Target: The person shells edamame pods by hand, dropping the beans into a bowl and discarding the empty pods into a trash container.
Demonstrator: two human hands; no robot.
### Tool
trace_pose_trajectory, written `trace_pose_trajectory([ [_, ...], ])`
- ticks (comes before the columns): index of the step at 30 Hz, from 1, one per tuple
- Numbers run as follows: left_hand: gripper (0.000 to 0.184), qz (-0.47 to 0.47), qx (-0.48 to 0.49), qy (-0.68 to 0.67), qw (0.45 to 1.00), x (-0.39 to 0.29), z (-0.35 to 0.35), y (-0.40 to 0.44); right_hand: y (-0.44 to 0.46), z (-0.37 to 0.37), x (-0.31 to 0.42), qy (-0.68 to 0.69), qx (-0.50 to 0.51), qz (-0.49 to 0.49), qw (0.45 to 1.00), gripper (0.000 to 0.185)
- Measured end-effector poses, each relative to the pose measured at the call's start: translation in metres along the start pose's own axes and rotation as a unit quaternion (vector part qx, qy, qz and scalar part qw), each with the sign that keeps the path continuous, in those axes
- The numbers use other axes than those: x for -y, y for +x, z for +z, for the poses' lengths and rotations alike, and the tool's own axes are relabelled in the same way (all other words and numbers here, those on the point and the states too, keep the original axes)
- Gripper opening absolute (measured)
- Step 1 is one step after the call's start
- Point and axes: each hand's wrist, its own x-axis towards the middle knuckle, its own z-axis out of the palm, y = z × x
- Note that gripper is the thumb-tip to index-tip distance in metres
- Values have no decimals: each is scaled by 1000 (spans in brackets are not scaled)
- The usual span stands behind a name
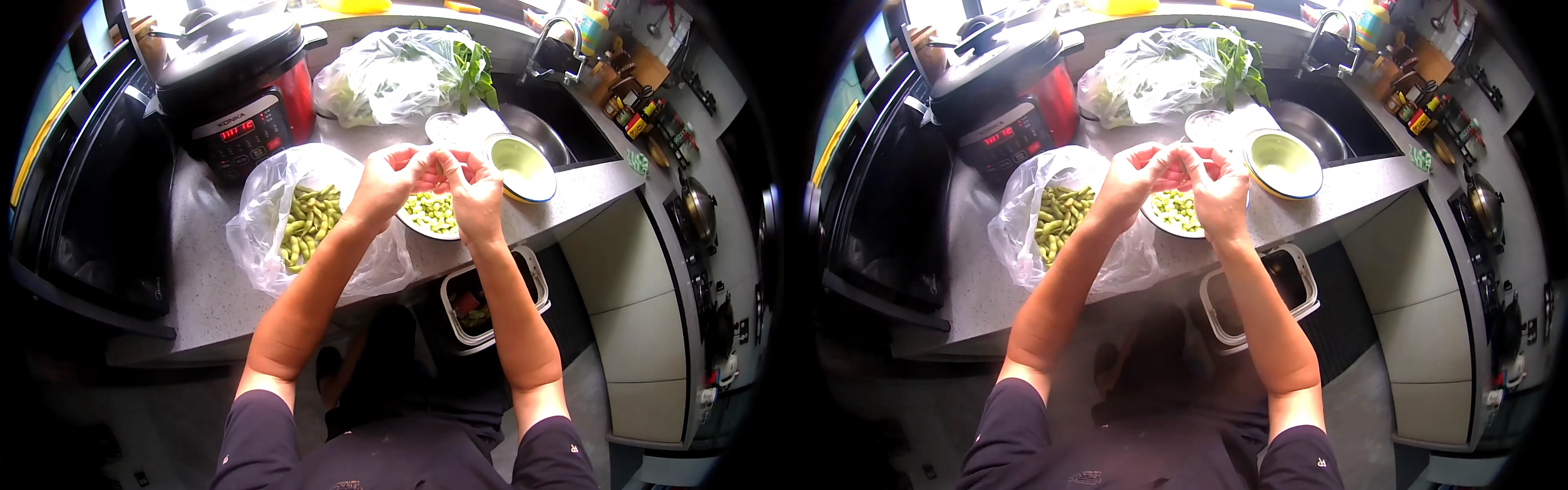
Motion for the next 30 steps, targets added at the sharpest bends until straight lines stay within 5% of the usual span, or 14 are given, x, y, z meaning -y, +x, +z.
trace_pose_trajectory([
  [13, 17, 18, -39, 38, 998, 6, 5, -3, -5, 13, -13, -147, -72, -93, 982, 12],
  [22, 19, 23, -51, 45, 997, 8, -1, 0, 1, 9, -7, 26, -44, 89, 995, 16],
  [30, 18, 30, -53, 43, 997, 10, -2, 2, 0, 11, -11, 58, -52, 77, 994, 19],
])
